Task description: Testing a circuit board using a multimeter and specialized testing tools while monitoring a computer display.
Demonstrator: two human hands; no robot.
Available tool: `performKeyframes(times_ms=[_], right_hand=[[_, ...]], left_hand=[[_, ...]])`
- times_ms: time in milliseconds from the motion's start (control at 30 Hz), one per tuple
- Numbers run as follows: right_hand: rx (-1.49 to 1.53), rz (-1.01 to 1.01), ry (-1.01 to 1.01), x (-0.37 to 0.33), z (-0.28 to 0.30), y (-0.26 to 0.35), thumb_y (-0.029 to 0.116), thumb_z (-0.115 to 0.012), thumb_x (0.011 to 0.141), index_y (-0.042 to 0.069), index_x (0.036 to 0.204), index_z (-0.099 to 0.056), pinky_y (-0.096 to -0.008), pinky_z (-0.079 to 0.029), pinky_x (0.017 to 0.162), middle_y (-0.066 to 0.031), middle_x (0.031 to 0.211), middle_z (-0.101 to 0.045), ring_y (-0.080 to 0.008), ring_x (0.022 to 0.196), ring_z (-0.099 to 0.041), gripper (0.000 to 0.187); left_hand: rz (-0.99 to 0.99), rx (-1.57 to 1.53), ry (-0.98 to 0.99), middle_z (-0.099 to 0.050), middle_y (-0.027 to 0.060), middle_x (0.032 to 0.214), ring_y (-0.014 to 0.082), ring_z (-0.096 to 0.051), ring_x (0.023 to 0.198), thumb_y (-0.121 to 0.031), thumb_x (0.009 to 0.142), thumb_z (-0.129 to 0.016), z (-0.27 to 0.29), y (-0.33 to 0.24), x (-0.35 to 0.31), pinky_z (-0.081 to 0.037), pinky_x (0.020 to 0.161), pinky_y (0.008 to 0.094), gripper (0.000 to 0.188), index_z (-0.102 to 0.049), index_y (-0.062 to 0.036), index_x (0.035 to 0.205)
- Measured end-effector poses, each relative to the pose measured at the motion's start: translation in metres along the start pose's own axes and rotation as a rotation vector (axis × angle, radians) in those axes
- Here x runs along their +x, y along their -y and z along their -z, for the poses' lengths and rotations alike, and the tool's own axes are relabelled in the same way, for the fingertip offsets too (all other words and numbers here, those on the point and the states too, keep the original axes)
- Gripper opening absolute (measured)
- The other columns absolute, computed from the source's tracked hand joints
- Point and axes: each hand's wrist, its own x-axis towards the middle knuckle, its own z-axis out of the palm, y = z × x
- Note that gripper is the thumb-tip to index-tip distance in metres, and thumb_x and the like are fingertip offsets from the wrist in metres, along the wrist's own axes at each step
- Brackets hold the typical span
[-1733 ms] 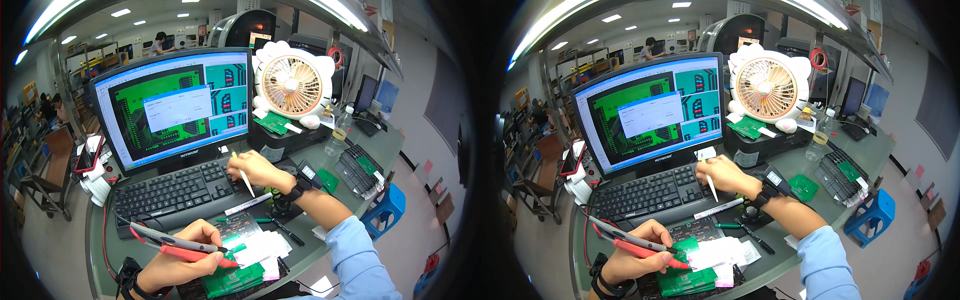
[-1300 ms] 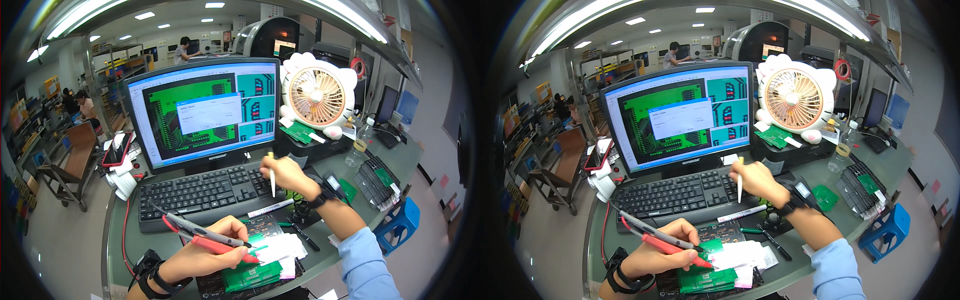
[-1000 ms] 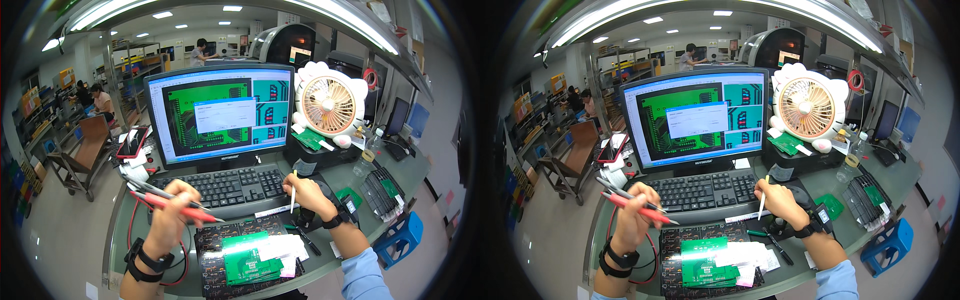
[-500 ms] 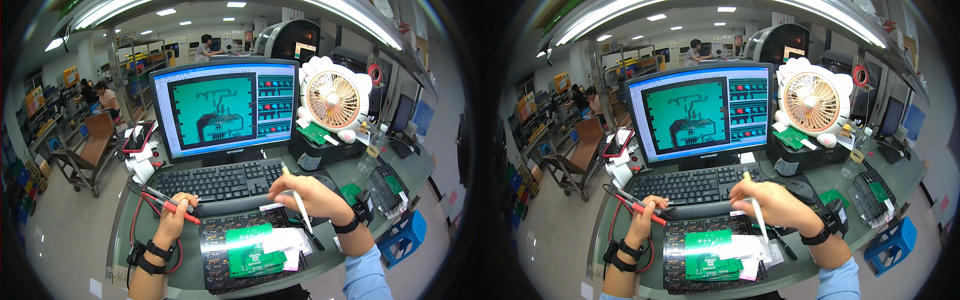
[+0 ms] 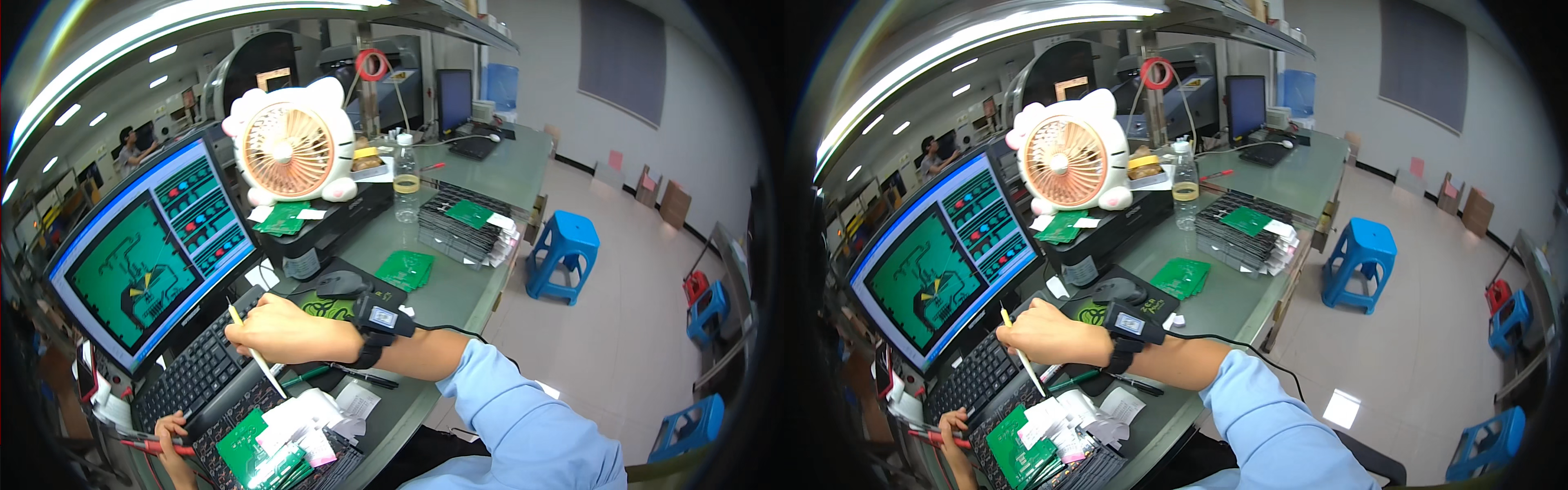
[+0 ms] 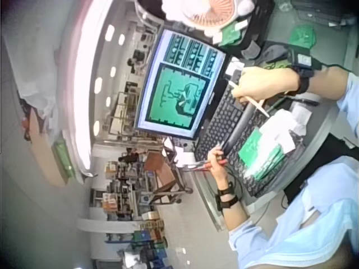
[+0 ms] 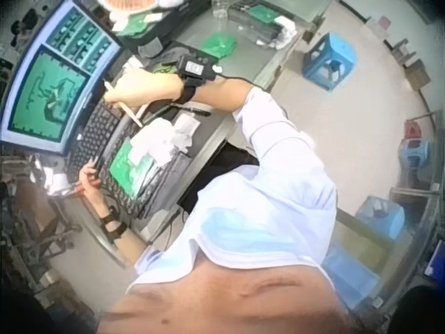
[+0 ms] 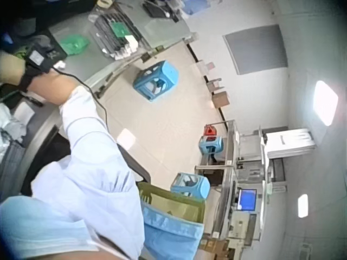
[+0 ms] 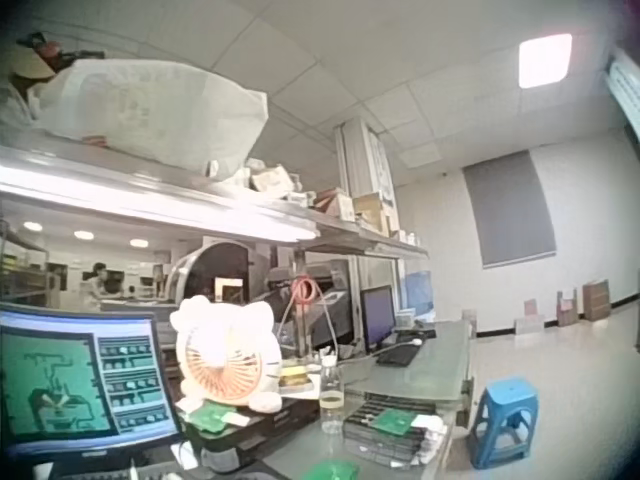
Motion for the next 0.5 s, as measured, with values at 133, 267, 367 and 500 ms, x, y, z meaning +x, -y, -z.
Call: performKeyframes(times_ms=[133, 267, 367, 500], right_hand=[[-0.045, -0.005, -0.018, 0.002, -0.001, -0.006, 0.025, -0.065, 0.088, 0.012, 0.091, -0.06, -0.043, -0.037, 0.066, -0.0056, 0.069, -0.066, -0.0282, 0.068, -0.066, 0.014], [-0.097, -0.043, 0.088, 0.001, 0.01, 0.0, 0.027, -0.061, 0.092, 0.013, 0.092, -0.055, -0.0439, -0.043, 0.069, -0.0072, 0.07, -0.065, -0.0306, 0.069, -0.065, 0.015], [-0.018, 0.038, 0.001, -0.008, 0.015, -0.005, 0.027, -0.063, 0.09, 0.012, 0.091, -0.056, -0.0441, -0.045, 0.064, -0.0088, 0.069, -0.064, -0.0316, 0.069, -0.066, 0.017], [0.023, 0.094, -0.004, -0.008, 0.018, 0.003, 0.026, -0.064, 0.089, 0.01, 0.089, -0.056, -0.0451, -0.045, 0.063, -0.0115, 0.069, -0.064, -0.0332, 0.069, -0.066, 0.018]], left_hand=[[0.243, 0.262, -0.114, -0.071, 0.0073, 0.086, 0.0253, -0.064, 0.077, -0.039, 0.094, -0.04, -0.008, -0.031, -0.006, -0.05, 0.084, 0.0467, 0.046, -0.068, -0.0058, 0.08], [-0.065, 0.028, -0.02, -0.062, 0.015, 0.089, 0.0292, -0.061, 0.099, -0.03, 0.098, -0.042, 0.006, 0.005, -0.012, -0.045, 0.096, 0.0452, 0.041, -0.056, 0.0004, 0.075], [-0.07, 0.036, 0.064, -0.066, 0.0155, 0.091, 0.0295, -0.063, 0.1, -0.027, 0.1, -0.039, -0.003, 0.003, -0.008, -0.046, 0.095, 0.0424, 0.041, -0.061, 0.0025, 0.08], [-0.017, 0.081, 0.08, -0.066, 0.0151, 0.094, 0.0299, -0.063, 0.104, -0.023, 0.101, -0.036, -0.007, -0.01, -0.012, -0.046, 0.094, 0.04, 0.039, -0.061, 0.0012, 0.083]])
